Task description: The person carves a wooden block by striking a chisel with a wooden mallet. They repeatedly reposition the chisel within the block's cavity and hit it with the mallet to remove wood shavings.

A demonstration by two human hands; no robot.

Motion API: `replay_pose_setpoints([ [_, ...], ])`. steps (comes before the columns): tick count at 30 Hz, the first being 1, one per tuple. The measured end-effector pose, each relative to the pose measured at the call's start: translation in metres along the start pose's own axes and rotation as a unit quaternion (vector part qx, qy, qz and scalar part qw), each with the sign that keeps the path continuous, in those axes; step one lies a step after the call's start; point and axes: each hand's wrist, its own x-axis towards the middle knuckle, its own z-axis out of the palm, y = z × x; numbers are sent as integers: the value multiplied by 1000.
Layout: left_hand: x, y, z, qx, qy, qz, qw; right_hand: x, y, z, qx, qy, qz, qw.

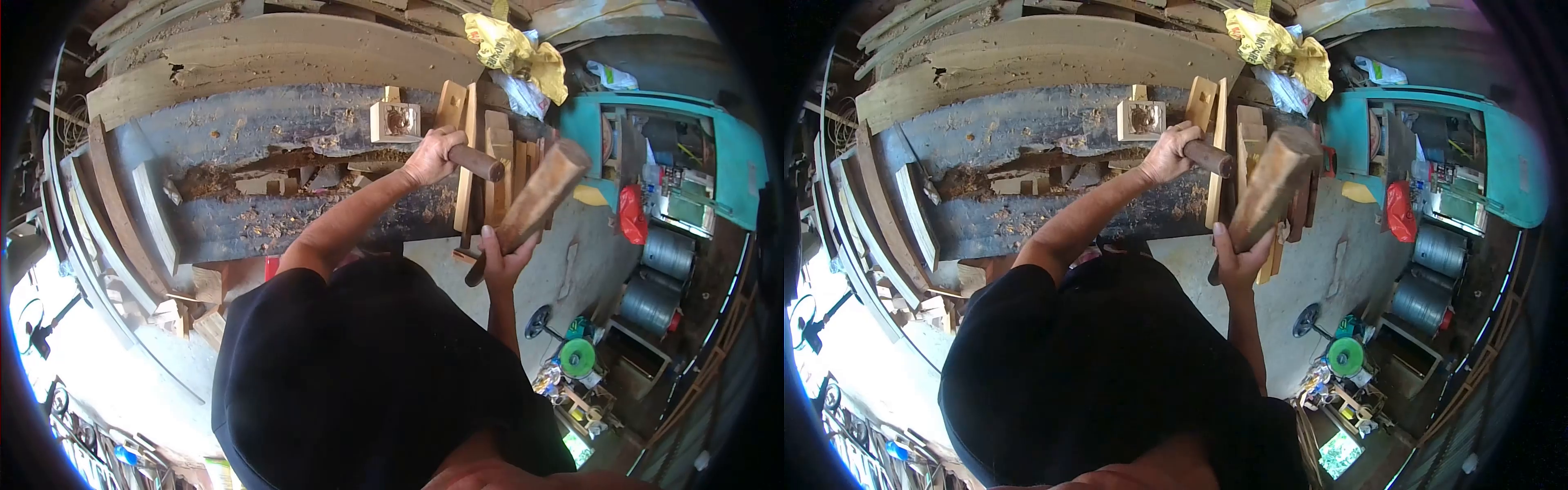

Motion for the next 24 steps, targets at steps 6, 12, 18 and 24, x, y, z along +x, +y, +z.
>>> replay_pose_setpoints([
  [6,-5,6,-9,-10,-15,-16,1000,-6,-30,4,125,11,71,990],
  [12,-13,-7,1,-49,-15,18,999,-14,-29,4,122,17,119,985],
  [18,34,-10,-22,-139,-14,-171,975,-19,-23,3,136,-1,133,982],
  [24,18,0,-10,-53,-29,-129,990,-17,-24,5,142,19,149,978],
])
